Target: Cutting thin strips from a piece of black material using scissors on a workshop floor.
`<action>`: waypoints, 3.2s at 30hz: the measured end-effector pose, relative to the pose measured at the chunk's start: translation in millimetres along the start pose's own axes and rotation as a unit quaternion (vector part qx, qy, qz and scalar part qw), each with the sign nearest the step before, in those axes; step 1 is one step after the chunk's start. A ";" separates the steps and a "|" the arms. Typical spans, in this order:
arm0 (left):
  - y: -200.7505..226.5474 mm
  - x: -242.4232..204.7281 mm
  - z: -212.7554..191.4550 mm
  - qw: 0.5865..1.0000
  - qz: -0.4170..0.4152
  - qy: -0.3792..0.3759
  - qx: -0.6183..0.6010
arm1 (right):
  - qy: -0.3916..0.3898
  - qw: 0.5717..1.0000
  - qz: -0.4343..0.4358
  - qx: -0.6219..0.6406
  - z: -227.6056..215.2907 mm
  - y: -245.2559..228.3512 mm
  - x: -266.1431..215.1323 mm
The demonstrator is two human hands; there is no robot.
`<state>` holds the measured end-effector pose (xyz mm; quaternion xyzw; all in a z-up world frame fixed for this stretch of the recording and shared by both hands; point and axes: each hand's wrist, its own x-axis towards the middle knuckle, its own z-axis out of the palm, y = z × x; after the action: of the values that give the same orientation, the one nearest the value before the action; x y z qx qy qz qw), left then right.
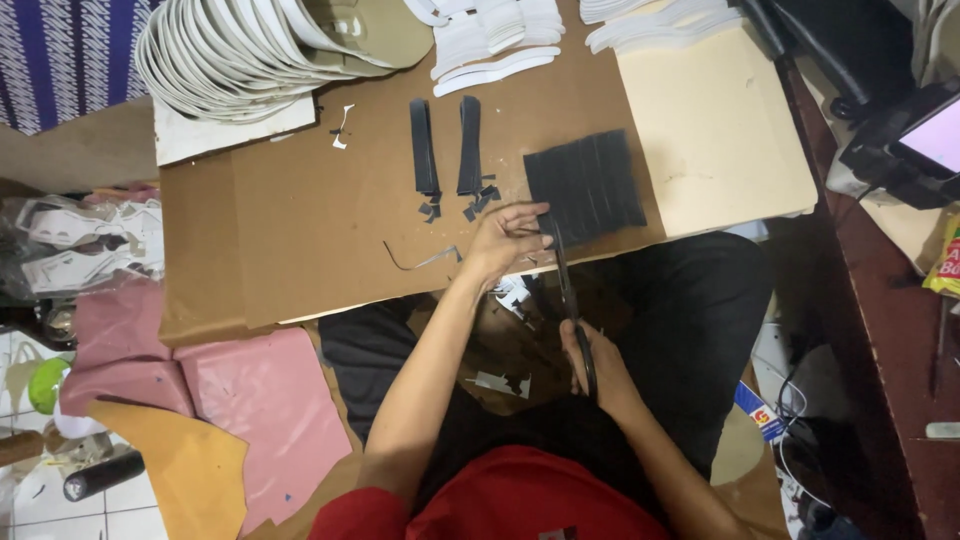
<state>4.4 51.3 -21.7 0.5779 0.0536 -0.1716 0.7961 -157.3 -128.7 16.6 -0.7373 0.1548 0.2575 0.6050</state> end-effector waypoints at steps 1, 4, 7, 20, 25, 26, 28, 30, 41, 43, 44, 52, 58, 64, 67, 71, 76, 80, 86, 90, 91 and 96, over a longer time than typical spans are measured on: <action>-1.3 1.0 -0.7 1.000 0.001 0.000 -0.001 | 0.000 1.000 0.000 -0.001 -0.3 0.6 3.4; -1.2 -0.3 -1.8 1.000 -0.014 -0.009 -0.004 | -0.004 1.000 -0.009 -0.008 0.0 4.8 10.8; 7.2 -4.4 1.7 1.000 -0.018 -0.007 -0.012 | -0.022 0.999 -0.027 -0.018 -0.6 11.1 15.3; 15.1 -14.8 7.4 0.999 -0.033 0.016 -0.024 | -0.040 0.999 0.005 0.006 -0.6 13.4 18.5; 15.6 -14.7 8.0 0.999 -0.037 0.012 -0.024 | -0.025 0.999 0.022 0.016 0.9 9.0 17.0; 15.8 -14.9 7.7 0.999 -0.037 0.010 -0.020 | -0.024 0.999 0.025 0.012 0.8 7.2 16.4; 14.8 -15.0 7.2 0.999 -0.037 0.009 -0.015 | -0.024 0.999 0.029 0.008 0.6 3.9 14.5; 12.7 -14.1 7.2 0.999 -0.038 0.012 -0.016 | -0.018 0.999 0.031 -0.011 0.0 0.8 11.9; 11.8 -7.0 4.4 0.999 -0.031 0.032 0.003 | -0.003 0.999 0.049 0.013 0.7 -3.5 9.3; 12.1 -9.4 6.6 0.999 -0.027 0.040 0.005 | -0.007 0.999 0.050 0.018 0.0 -1.0 14.5; 12.9 -13.7 8.6 0.999 -0.036 0.040 0.000 | -0.015 0.999 0.048 0.011 -0.2 -0.5 16.5; -7.3 -16.3 4.3 0.998 -0.036 0.044 -0.006 | -0.022 0.998 0.053 0.021 5.0 0.8 22.8; -7.2 -17.3 5.8 0.998 -0.038 0.041 0.006 | -0.013 0.999 0.043 0.011 6.6 2.5 22.1; -3.2 -16.4 6.2 0.998 -0.044 0.041 0.015 | 0.002 0.999 0.046 -0.005 7.3 -10.4 14.1; -4.5 -6.1 1.1 0.996 -0.042 0.047 0.059 | 0.004 0.999 0.048 0.005 7.5 -4.9 14.6; -15.7 3.7 0.3 0.994 -0.004 0.072 0.081 | -0.010 0.999 0.053 0.003 6.6 4.8 22.1; -25.7 -1.0 1.7 0.993 -0.016 0.081 0.089 | -0.026 0.999 0.038 0.017 7.0 2.5 36.8; -10.4 -7.4 5.8 0.993 -0.010 0.079 0.087 | -0.024 0.999 0.040 0.009 8.9 6.5 45.7; -21.2 -0.9 3.9 0.993 -0.026 0.082 0.079 | 0.000 0.999 0.028 0.018 9.2 -2.9 40.1; -15.9 -0.8 1.5 0.993 -0.029 0.079 0.081 | 0.012 1.000 0.012 -0.007 7.3 -13.0 35.4; -10.9 1.5 1.7 0.993 -0.029 0.078 0.081 | 0.013 1.000 0.013 -0.007 6.7 -15.3 34.8; -0.3 22.5 2.1 0.993 0.004 0.089 0.076 | -0.001 0.999 0.046 0.015 5.9 -27.9 34.2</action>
<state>25.1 44.5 -27.7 0.6496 0.1088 -0.1205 0.7428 -115.3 -113.9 19.1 -0.7202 0.1913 0.2834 0.6037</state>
